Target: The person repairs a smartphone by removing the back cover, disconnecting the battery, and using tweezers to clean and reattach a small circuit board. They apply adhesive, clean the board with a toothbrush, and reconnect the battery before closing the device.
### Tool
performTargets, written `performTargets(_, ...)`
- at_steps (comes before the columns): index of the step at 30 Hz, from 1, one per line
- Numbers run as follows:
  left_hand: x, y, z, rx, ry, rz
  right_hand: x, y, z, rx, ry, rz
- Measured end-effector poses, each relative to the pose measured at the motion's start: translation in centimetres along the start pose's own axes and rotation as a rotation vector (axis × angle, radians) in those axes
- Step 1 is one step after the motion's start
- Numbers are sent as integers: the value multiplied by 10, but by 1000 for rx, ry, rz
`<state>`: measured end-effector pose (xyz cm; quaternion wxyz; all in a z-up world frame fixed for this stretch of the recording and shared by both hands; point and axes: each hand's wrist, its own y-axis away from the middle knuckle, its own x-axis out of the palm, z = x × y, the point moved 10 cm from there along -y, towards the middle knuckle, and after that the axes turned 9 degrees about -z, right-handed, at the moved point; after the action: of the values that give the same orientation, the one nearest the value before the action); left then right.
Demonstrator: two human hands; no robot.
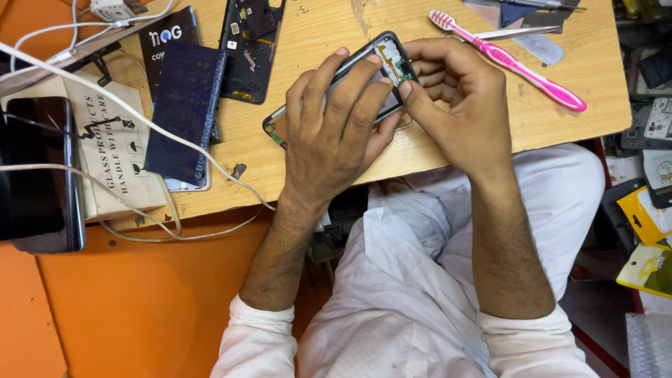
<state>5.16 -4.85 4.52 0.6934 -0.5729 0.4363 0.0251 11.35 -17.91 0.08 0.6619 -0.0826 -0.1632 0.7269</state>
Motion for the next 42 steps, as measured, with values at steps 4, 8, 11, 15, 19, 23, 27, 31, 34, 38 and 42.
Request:
performTargets(4,-1,0,-1,9,12,-6,0,0,-3,22,-27,4)
performTargets(8,0,1,-2,17,20,1,0,0,-2,25,-31,13)
performTargets(11,0,0,-2,17,30,0,-2,2,-4,48,-35,1)
performTargets(15,-1,-3,-1,0,46,-8,-1,2,-5,58,-4,-7)
performTargets(19,-6,-6,4,-53,59,10,5,-2,8,-6,-8,17)
performTargets(23,-3,-7,9,-102,113,31,4,-5,20,-34,173,-73)
performTargets(27,6,-5,15,-139,118,61,-1,-3,28,-50,284,-177)
performTargets(31,18,-1,20,-172,156,132,-4,1,34,-196,450,-197)
performTargets(34,22,0,22,-200,162,148,-5,4,25,-218,473,-177)
performTargets(38,23,-4,18,-170,105,146,-14,5,13,-183,440,-213)
performTargets(42,25,-8,18,-162,117,219,-22,4,12,-177,335,-266)
